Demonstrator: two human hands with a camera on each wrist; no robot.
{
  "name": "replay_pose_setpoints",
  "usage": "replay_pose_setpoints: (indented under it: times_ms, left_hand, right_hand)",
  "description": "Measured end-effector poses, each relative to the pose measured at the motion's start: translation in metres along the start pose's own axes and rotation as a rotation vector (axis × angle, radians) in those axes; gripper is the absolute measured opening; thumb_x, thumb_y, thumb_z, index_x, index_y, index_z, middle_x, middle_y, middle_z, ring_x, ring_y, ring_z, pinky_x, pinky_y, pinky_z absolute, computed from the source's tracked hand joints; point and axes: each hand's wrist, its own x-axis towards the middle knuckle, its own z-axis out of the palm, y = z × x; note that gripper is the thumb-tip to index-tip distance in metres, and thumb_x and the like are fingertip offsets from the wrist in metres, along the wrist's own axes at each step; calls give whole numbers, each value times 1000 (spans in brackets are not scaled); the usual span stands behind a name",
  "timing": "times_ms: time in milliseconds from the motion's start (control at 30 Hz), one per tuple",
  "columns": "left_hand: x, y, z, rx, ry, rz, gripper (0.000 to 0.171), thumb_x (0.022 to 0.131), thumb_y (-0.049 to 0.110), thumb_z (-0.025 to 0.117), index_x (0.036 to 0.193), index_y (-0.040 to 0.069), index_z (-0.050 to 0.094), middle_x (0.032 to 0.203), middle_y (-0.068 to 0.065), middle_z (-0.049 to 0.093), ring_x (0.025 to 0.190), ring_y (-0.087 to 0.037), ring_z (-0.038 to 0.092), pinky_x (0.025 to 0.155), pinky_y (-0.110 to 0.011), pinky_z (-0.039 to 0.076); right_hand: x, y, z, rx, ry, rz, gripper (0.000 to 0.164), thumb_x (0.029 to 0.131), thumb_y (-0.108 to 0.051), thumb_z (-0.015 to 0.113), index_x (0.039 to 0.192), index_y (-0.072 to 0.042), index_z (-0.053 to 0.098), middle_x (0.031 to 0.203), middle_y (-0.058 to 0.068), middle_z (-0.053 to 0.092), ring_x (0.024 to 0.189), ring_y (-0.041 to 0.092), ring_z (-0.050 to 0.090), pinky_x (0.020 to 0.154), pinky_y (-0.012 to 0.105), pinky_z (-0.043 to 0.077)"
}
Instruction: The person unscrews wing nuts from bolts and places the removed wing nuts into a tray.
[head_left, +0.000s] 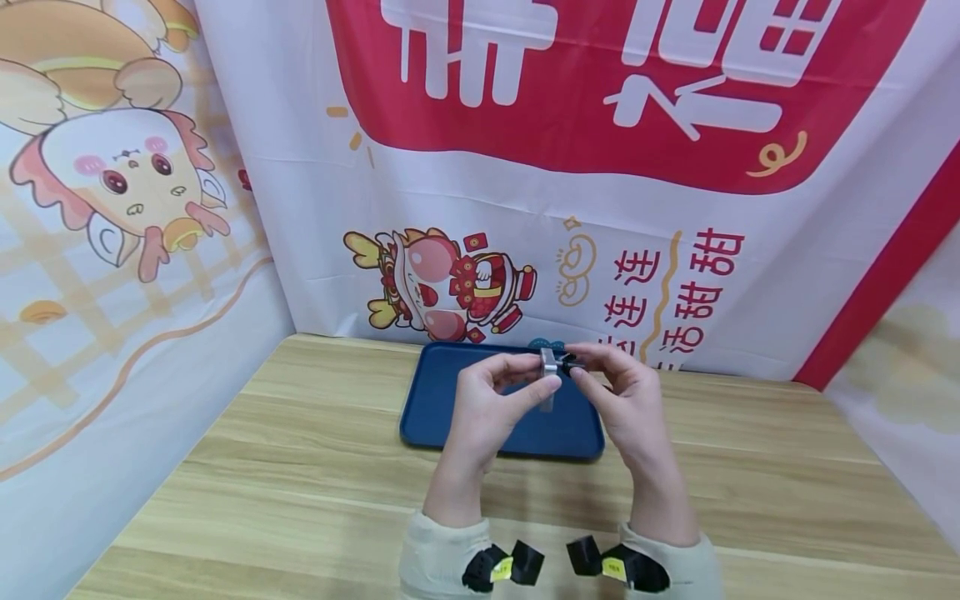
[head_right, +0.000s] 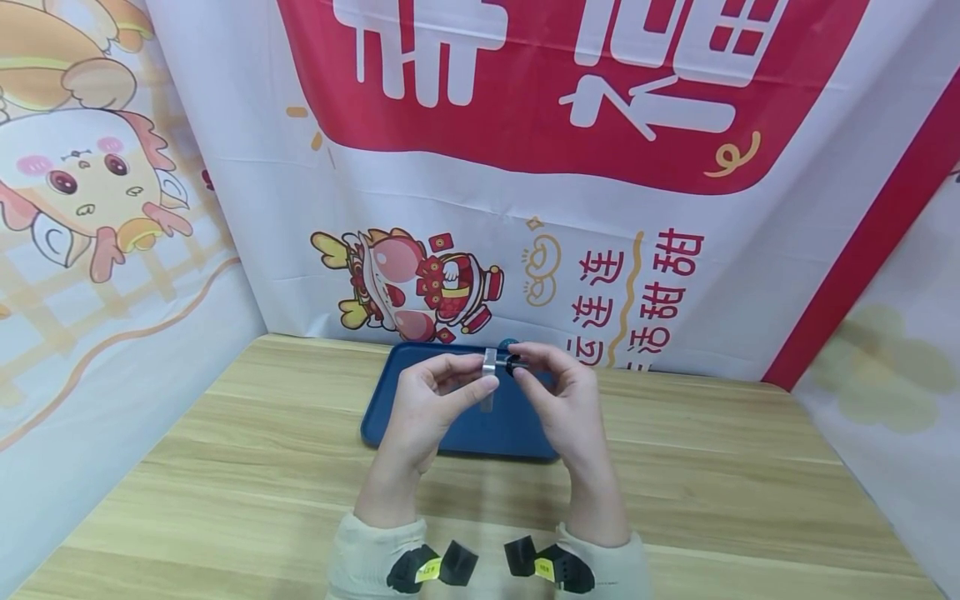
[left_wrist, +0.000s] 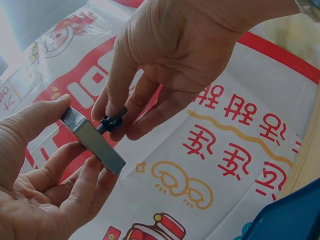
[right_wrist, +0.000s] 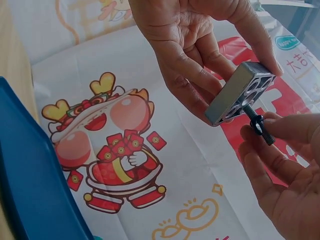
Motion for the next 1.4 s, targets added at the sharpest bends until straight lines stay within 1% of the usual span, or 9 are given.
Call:
replay_pose_setpoints:
  times_ms: [133, 200, 300, 367, 500, 700, 933, 1133, 1400]
  left_hand:
    - [-1, 1, 0, -1, 2, -14, 30, 85, 14, 79, 114, 7, 73, 109, -10, 72, 101, -16, 66, 86, -29, 56]
    - [-1, 1, 0, 0, 1, -14, 31, 85, 15, 79, 114, 7, 73, 109, -10, 72, 101, -17, 66, 86, -30, 56]
    - [-2, 1, 0, 0, 3, -16, 32, 85, 16, 79, 115, 7, 73, 110, -10, 73, 102, -16, 66, 86, -30, 56]
    - [-1, 1, 0, -4, 3, -16, 32, 85, 15, 79, 115, 7, 73, 110, -10, 72, 102, -16, 66, 85, -30, 57]
    - [-1, 1, 0, -8, 4, -20, 31, 85, 14, 79, 114, 8, 73, 111, -9, 72, 103, -16, 66, 85, -29, 57]
    - [-1, 1, 0, 0, -1, 0, 32, 86, 15, 79, 116, 5, 72, 113, -11, 72, 103, -17, 66, 85, -28, 57]
    - [-1, 1, 0, -3, 3, -2, 31, 86, 14, 78, 115, 4, 72, 113, -12, 72, 103, -17, 66, 86, -28, 57]
    - [-2, 2, 0, -6, 3, 0, 32, 86, 14, 78, 115, 4, 72, 113, -12, 72, 103, -17, 66, 86, -28, 57]
    - [-1, 2, 0, -6, 6, 11, 31, 86, 13, 78, 115, 3, 72, 113, -12, 72, 102, -16, 66, 85, -28, 57]
  right_hand:
    - [0, -3, -1, 67, 46, 98, 26, 99, -8, 59, 120, 5, 65, 100, -9, 70, 95, 7, 65, 84, 18, 55]
    - [0, -5, -1, 125, 84, 165, 26, 101, -15, 57, 118, 3, 66, 94, -6, 70, 90, 8, 65, 84, 21, 56]
    - [0, -7, -1, 207, 115, 275, 27, 103, -25, 54, 108, -5, 71, 79, -5, 67, 77, 9, 64, 76, 24, 58]
    - [1, -9, 0, 246, 114, 333, 28, 104, -29, 52, 100, -11, 73, 70, -4, 63, 69, 10, 61, 69, 24, 55]
    - [1, -10, 2, 290, 96, 398, 30, 104, -34, 51, 90, -18, 73, 63, -4, 61, 61, 10, 58, 60, 22, 47]
    - [1, -11, 7, 348, 106, 416, 30, 103, -33, 53, 86, -19, 73, 62, -4, 61, 60, 9, 59, 59, 20, 47]
    - [1, -12, 9, 347, 125, 422, 27, 102, -31, 56, 83, -19, 72, 62, -5, 62, 62, 8, 62, 63, 21, 51]
    - [0, -11, 11, 342, 129, 398, 27, 101, -26, 59, 78, -22, 73, 65, -5, 63, 64, 7, 63, 66, 22, 53]
    - [0, -9, 10, 357, 91, 353, 27, 100, -17, 59, 79, -24, 76, 70, -5, 68, 68, 6, 66, 70, 22, 56]
